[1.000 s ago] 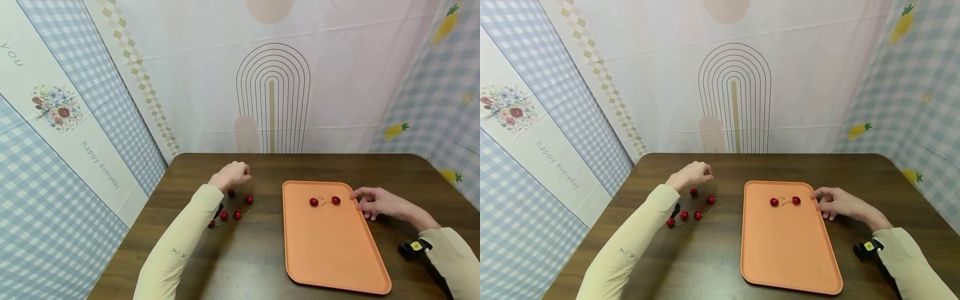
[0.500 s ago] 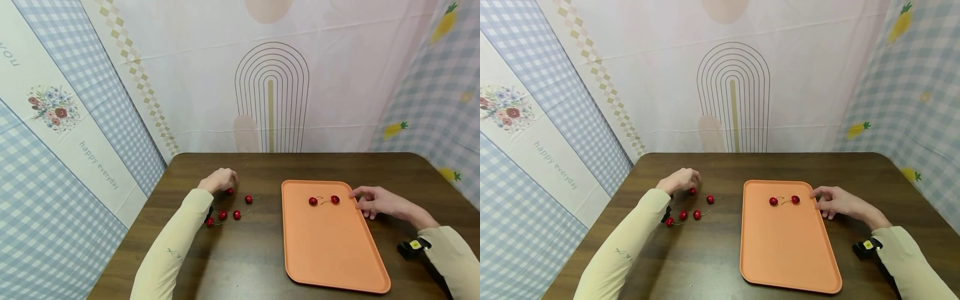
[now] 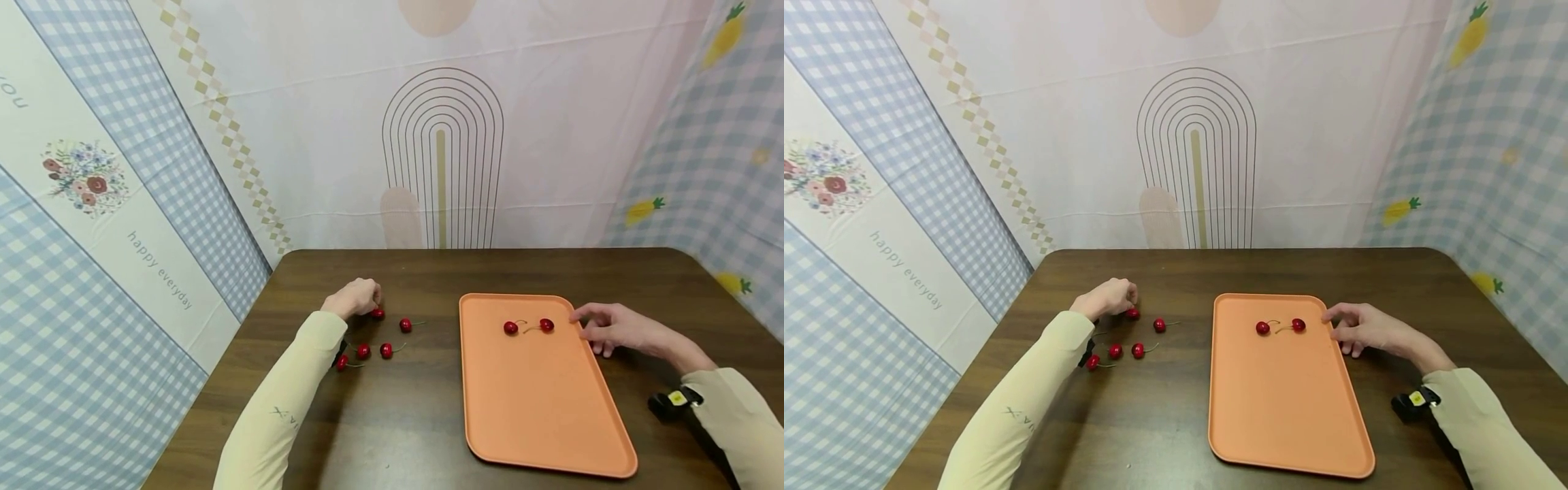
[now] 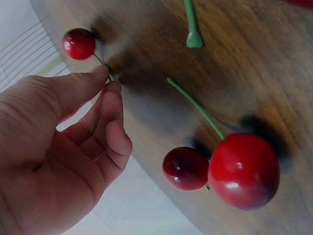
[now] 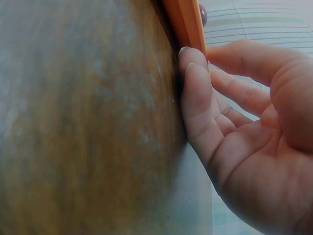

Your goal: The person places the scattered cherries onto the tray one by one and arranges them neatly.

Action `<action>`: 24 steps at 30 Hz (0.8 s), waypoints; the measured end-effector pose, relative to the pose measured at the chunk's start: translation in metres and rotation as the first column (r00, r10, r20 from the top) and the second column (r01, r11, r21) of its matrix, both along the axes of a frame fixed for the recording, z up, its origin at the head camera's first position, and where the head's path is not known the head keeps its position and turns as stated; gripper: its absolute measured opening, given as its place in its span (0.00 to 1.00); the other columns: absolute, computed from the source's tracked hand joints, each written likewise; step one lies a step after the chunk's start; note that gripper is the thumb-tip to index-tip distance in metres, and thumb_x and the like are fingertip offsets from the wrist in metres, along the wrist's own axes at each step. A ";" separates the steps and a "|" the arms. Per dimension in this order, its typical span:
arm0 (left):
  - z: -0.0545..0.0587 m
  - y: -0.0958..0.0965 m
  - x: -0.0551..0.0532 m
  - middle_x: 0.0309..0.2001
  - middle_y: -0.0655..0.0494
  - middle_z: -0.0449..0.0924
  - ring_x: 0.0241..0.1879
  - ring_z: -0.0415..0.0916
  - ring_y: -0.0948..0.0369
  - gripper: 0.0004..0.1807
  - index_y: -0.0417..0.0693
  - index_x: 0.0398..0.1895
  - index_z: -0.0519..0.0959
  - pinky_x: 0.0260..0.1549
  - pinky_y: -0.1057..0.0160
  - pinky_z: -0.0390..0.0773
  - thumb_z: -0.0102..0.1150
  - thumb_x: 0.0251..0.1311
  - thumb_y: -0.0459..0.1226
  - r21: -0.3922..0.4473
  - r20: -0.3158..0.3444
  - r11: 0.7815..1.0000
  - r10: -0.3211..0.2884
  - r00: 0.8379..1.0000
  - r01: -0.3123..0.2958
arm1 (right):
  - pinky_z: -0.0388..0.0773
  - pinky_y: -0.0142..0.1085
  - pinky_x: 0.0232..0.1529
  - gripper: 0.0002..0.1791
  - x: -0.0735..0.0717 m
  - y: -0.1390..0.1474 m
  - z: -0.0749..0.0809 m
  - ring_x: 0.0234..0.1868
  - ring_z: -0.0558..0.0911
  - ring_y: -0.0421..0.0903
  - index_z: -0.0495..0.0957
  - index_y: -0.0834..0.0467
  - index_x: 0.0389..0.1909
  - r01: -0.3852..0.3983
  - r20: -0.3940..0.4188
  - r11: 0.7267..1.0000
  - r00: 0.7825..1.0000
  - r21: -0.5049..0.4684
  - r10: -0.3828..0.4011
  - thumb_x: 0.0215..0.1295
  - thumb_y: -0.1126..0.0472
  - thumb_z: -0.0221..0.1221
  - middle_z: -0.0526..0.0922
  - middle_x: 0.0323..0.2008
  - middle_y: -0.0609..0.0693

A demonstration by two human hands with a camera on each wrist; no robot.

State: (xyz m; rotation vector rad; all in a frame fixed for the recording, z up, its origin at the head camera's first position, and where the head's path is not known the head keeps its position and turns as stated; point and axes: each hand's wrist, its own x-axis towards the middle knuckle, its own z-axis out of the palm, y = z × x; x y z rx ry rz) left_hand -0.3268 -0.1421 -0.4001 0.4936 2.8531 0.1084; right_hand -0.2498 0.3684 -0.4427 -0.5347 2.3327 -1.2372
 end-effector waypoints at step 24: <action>0.010 0.025 0.002 0.12 0.62 0.55 0.15 0.55 0.65 0.17 0.52 0.09 0.62 0.16 0.66 0.59 0.53 0.52 0.39 0.040 0.091 0.999 -0.036 0.995 0.033 | 0.78 0.42 0.25 0.24 0.000 0.001 0.002 0.26 0.79 0.49 0.63 0.67 0.58 0.001 0.010 1.000 1.000 -0.007 -0.001 0.66 0.60 0.54 0.79 0.29 0.58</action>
